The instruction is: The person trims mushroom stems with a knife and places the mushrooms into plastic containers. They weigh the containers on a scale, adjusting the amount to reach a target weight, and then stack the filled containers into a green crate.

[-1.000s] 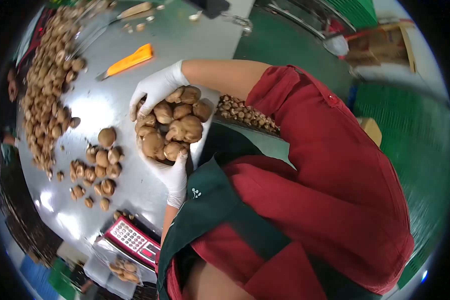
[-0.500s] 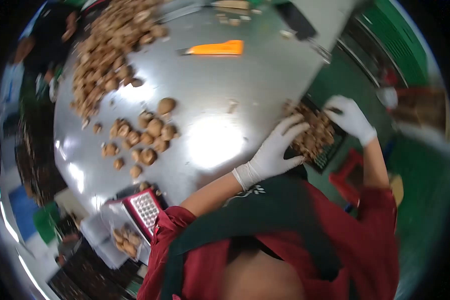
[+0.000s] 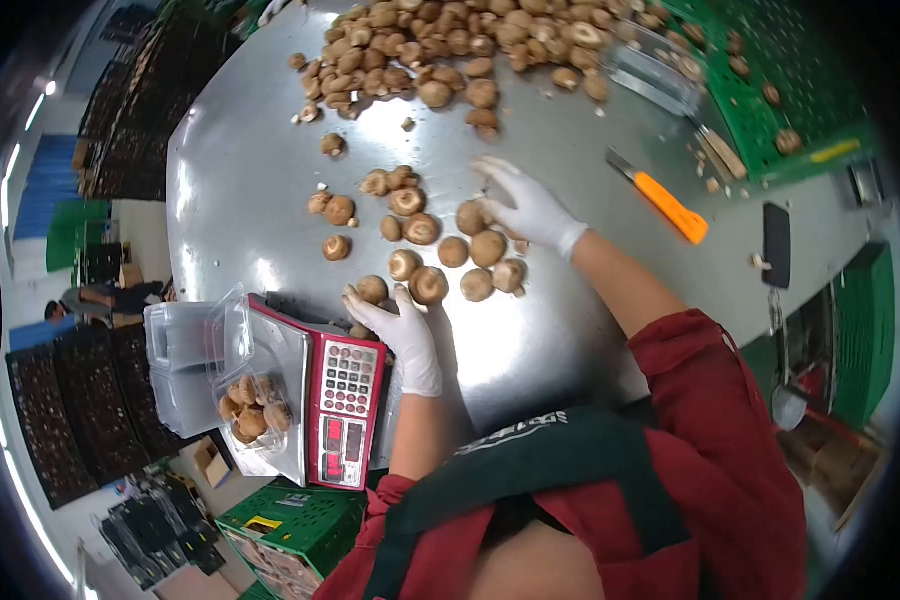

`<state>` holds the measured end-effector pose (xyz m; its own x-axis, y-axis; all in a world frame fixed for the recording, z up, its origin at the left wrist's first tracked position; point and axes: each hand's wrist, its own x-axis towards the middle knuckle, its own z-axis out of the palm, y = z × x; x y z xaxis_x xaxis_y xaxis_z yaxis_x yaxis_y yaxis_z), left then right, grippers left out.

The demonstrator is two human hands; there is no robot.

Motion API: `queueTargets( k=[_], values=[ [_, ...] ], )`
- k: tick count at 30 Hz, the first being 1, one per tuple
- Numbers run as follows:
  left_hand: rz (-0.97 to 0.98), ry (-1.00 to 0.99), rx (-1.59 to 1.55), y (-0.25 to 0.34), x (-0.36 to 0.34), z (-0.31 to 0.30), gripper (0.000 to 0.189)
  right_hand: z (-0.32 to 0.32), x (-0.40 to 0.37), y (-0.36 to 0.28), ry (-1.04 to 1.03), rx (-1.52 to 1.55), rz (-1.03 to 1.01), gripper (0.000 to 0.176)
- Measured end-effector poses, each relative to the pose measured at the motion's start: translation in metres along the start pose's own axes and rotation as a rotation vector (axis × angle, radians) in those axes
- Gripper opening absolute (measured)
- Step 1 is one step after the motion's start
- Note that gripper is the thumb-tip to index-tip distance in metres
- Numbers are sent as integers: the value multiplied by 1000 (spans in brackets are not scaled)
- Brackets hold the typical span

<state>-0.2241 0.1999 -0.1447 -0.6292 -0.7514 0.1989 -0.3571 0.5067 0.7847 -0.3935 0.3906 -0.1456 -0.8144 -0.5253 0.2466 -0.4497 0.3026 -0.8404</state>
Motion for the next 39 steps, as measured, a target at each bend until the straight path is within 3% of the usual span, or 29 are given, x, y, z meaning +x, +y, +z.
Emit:
queueTargets(
  k=[4,7,8,11,12,14,17,18,19,21,24,25,27,28,29,30,34,37,38,39],
  values=[
    [-32,33,14,-11,39,6,66,38,71,-11,-468,462,-124,37],
    [-215,87,-409,-8,53,10,62,50,131,-7,-632,652,167,33],
    [-246,149,-578,-23,56,17,58,62,158,-5,-582,559,54,30],
    [-221,214,-426,-12,72,21,56,108,221,-9,-493,208,-352,34],
    [-215,211,-250,-13,79,23,56,122,228,-10,-507,137,-414,37],
    [-194,198,-211,-9,91,33,55,155,243,-21,-536,12,-570,42],
    [-185,225,-217,10,109,36,52,176,248,-30,-865,-18,-613,39],
    [-182,238,-327,2,112,42,51,175,238,-31,-742,-46,-695,36],
    [-173,239,-448,-5,112,44,50,167,236,-34,-787,28,-638,34],
    [-348,52,-757,5,104,33,53,137,225,-45,-972,98,-278,33],
    [47,-53,-295,12,73,28,49,101,188,-31,-883,150,-356,29],
    [-102,-253,-544,20,59,16,50,86,173,-27,-928,219,-162,31],
    [-555,-555,-960,38,32,-6,54,52,142,-17,-893,216,-79,34],
    [-572,-684,-862,29,26,-16,59,36,128,-16,-945,228,96,32],
    [-490,-727,-752,33,21,-29,58,26,112,-12,-922,158,147,30],
    [-385,-795,-780,19,14,-30,57,10,98,-14,-843,201,-12,29],
    [-308,-681,-895,43,-32,-5,64,-29,38,-28,-775,161,214,31],
    [-294,-768,-904,63,-80,13,67,-58,-16,-35,-619,256,326,31],
    [-188,-807,-837,62,-102,22,63,-67,-55,-14,-499,226,191,32],
    [-81,-836,-772,62,-124,29,60,-85,-71,-27,-487,128,265,34]
  ],
)
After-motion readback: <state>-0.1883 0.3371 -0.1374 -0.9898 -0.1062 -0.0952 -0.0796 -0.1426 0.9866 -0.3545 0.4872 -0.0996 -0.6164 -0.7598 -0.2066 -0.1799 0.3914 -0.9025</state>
